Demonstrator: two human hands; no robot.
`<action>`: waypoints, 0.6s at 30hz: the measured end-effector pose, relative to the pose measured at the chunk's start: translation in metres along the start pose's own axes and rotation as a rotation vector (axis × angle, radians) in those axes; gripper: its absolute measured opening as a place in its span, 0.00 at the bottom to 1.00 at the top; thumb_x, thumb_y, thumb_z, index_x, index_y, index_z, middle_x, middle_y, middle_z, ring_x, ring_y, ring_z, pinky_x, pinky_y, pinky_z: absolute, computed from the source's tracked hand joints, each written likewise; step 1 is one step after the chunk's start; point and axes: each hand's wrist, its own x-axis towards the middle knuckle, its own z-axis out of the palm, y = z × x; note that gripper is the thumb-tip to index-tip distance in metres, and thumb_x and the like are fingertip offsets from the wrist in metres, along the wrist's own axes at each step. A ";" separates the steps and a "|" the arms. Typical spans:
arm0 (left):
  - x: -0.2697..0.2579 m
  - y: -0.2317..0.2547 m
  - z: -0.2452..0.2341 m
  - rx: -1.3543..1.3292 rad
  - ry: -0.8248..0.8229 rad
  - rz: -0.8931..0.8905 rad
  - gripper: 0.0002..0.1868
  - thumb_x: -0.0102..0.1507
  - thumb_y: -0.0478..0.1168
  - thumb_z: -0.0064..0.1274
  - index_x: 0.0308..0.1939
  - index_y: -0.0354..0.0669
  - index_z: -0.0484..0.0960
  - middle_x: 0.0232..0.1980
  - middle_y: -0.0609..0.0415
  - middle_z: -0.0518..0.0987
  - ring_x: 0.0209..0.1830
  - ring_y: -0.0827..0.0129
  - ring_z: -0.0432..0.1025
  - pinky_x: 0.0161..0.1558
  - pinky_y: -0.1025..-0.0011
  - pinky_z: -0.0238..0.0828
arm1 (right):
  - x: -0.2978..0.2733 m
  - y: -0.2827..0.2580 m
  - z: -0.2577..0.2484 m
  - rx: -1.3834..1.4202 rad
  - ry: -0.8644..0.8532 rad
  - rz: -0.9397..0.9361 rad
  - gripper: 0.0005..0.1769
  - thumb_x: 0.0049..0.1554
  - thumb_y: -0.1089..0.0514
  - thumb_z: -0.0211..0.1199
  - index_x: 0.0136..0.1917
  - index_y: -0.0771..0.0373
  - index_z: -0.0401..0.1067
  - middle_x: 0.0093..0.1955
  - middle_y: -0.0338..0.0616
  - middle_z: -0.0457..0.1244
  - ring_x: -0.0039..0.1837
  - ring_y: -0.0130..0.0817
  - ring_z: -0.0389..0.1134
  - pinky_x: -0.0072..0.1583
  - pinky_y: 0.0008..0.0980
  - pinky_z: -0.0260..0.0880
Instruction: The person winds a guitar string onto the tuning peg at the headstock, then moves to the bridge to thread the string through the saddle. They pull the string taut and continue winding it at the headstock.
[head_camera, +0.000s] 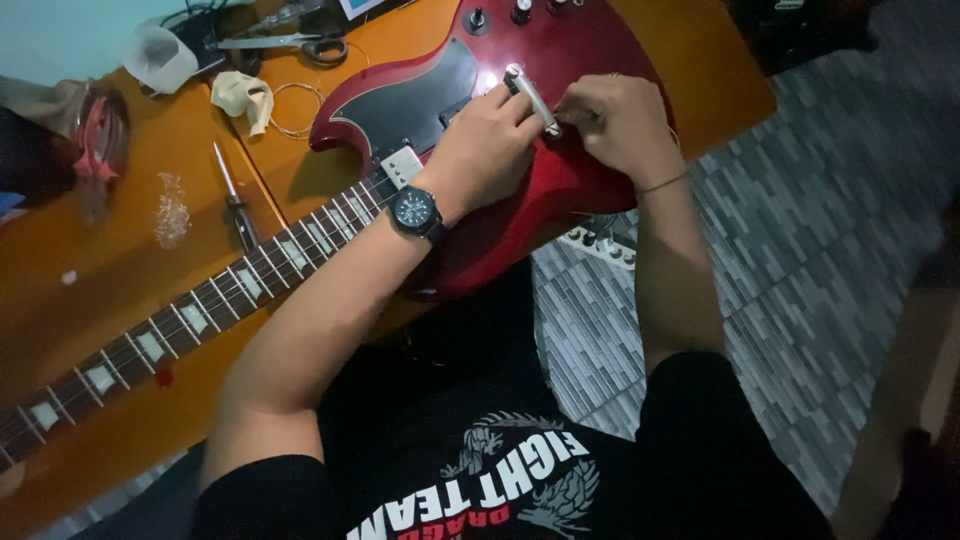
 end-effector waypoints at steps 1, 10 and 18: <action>0.001 0.000 -0.001 -0.005 0.011 -0.004 0.11 0.62 0.27 0.48 0.46 0.36 0.81 0.46 0.45 0.81 0.40 0.57 0.72 0.40 0.64 0.75 | -0.001 -0.003 -0.004 0.070 -0.020 0.005 0.10 0.57 0.72 0.63 0.46 0.59 0.78 0.45 0.39 0.72 0.46 0.37 0.73 0.45 0.34 0.70; 0.002 -0.007 0.011 -0.079 -0.027 -0.141 0.13 0.58 0.36 0.63 0.42 0.37 0.77 0.40 0.46 0.80 0.35 0.56 0.71 0.34 0.61 0.72 | 0.007 0.002 -0.005 0.209 -0.042 -0.001 0.05 0.62 0.70 0.68 0.49 0.63 0.81 0.45 0.42 0.70 0.43 0.35 0.70 0.46 0.33 0.69; 0.017 0.000 0.013 -0.025 -0.165 -0.297 0.08 0.60 0.30 0.55 0.42 0.30 0.80 0.45 0.40 0.73 0.36 0.53 0.69 0.35 0.57 0.75 | 0.003 0.013 0.002 0.484 -0.028 0.055 0.13 0.56 0.79 0.66 0.47 0.65 0.79 0.45 0.44 0.69 0.47 0.35 0.68 0.50 0.32 0.67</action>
